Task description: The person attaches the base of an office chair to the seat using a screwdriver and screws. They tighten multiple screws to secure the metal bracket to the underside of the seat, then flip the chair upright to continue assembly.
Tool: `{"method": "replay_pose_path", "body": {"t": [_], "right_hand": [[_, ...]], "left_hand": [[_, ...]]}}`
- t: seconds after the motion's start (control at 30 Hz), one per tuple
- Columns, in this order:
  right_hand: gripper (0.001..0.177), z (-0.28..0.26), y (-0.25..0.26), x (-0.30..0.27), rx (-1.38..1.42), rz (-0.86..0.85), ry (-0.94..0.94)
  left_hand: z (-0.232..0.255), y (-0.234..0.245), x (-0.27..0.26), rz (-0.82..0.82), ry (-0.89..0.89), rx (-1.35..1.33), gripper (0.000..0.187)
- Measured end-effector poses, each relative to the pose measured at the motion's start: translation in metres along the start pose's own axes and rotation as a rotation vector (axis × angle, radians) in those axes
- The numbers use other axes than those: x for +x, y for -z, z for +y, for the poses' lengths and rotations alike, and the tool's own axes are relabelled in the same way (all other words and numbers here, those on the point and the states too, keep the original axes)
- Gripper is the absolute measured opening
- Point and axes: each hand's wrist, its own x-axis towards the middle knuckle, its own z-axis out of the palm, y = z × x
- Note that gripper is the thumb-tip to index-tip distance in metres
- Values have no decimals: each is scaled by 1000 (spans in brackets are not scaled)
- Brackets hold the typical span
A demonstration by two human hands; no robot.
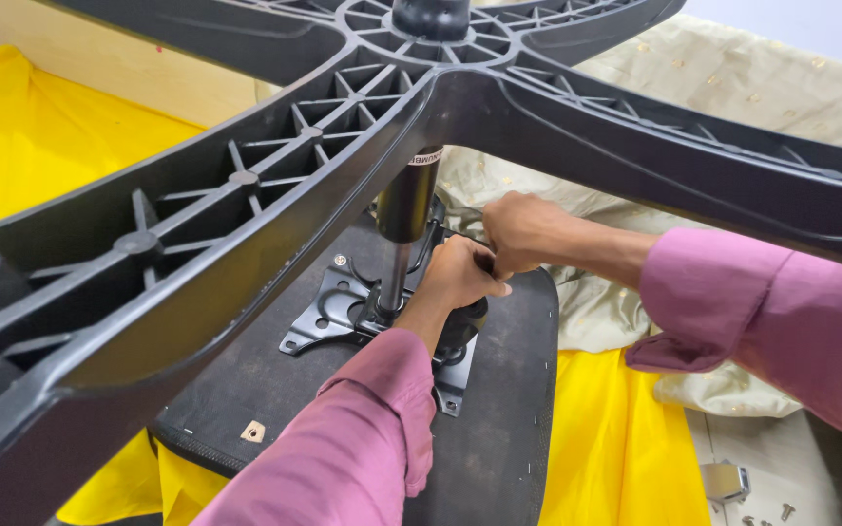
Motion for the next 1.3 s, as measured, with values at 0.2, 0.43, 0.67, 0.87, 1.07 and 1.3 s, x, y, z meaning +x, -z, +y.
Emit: {"method": "replay_pose_path", "body": {"t": [0.2, 0.43, 0.67, 0.87, 1.07, 1.3], "right_hand": [[34, -6, 5, -21, 210, -24, -63], [46, 28, -17, -16, 1326, 156, 193], [54, 25, -40, 8, 1567, 91, 178], [62, 22, -53, 26, 1760, 375, 73], [61, 2, -51, 30, 1734, 694, 12], [65, -32, -52, 28, 1323, 1116, -389]], "left_hand": [[8, 1, -15, -9, 79, 67, 40], [31, 1, -21, -17, 183, 95, 47], [38, 3, -15, -6, 281, 68, 46], [28, 0, 3, 8, 208, 60, 40], [39, 10, -4, 73, 200, 52, 35], [52, 20, -24, 118, 277, 151, 28]]}}
